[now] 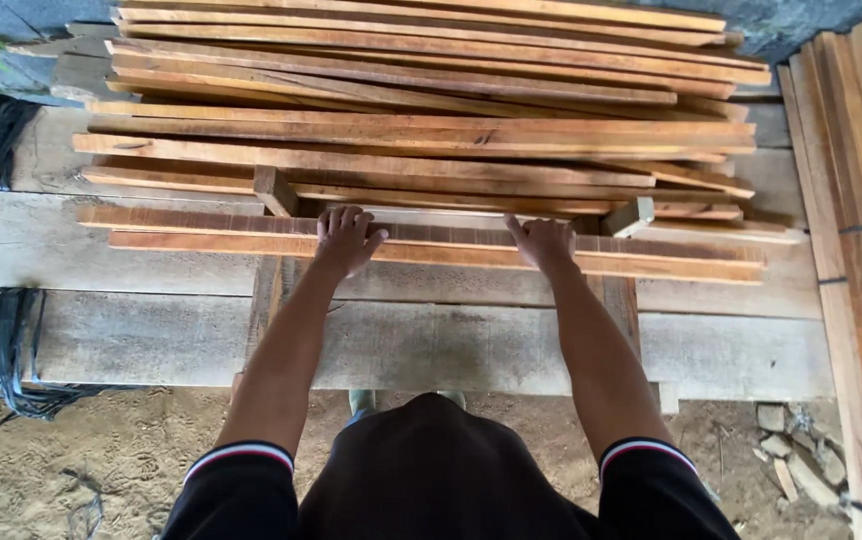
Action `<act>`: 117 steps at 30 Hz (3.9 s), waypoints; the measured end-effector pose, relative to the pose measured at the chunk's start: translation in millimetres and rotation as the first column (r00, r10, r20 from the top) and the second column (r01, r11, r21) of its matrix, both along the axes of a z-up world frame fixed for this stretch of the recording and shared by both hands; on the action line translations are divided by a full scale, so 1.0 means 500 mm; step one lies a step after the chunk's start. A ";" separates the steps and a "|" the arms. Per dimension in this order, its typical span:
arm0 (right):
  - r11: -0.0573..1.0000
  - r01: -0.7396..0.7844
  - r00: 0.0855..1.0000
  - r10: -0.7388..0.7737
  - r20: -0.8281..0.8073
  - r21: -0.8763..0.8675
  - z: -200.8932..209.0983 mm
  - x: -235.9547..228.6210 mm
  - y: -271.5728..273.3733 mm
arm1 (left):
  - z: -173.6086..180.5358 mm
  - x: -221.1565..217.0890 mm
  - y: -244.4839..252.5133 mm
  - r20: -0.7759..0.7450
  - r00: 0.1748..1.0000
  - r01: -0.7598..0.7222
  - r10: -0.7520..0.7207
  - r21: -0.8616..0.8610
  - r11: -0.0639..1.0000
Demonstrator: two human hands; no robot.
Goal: Inspecting and organizing thin wooden strips on a workbench in a workshop.
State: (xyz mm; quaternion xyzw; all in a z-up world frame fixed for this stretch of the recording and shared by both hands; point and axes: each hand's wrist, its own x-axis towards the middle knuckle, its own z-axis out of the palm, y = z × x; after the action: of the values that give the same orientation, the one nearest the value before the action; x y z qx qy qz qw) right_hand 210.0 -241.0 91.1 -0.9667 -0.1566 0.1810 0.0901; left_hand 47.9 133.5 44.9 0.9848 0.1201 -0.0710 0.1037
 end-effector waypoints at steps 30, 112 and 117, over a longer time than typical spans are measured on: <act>0.977 0.105 0.994 -0.102 0.026 -0.187 0.013 0.007 0.037 | 0.090 0.060 -0.003 -0.316 0.946 0.053 -0.072 -0.070 0.996; 0.996 0.080 0.984 -0.087 -0.156 -0.046 0.099 0.020 0.040 | 0.140 0.051 -0.020 -0.387 0.913 -0.307 0.130 -0.441 0.843; 0.995 0.087 0.983 -0.095 -0.157 -0.057 0.091 0.029 0.033 | 0.102 0.053 -0.012 -0.350 0.927 -0.281 0.131 -0.419 0.864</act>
State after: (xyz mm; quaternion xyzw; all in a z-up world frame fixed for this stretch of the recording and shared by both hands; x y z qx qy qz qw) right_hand 224.8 -224.3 136.4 -0.9573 -0.1000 0.2571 0.0866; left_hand 74.6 127.7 95.8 0.8892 0.2203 -0.2393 0.3216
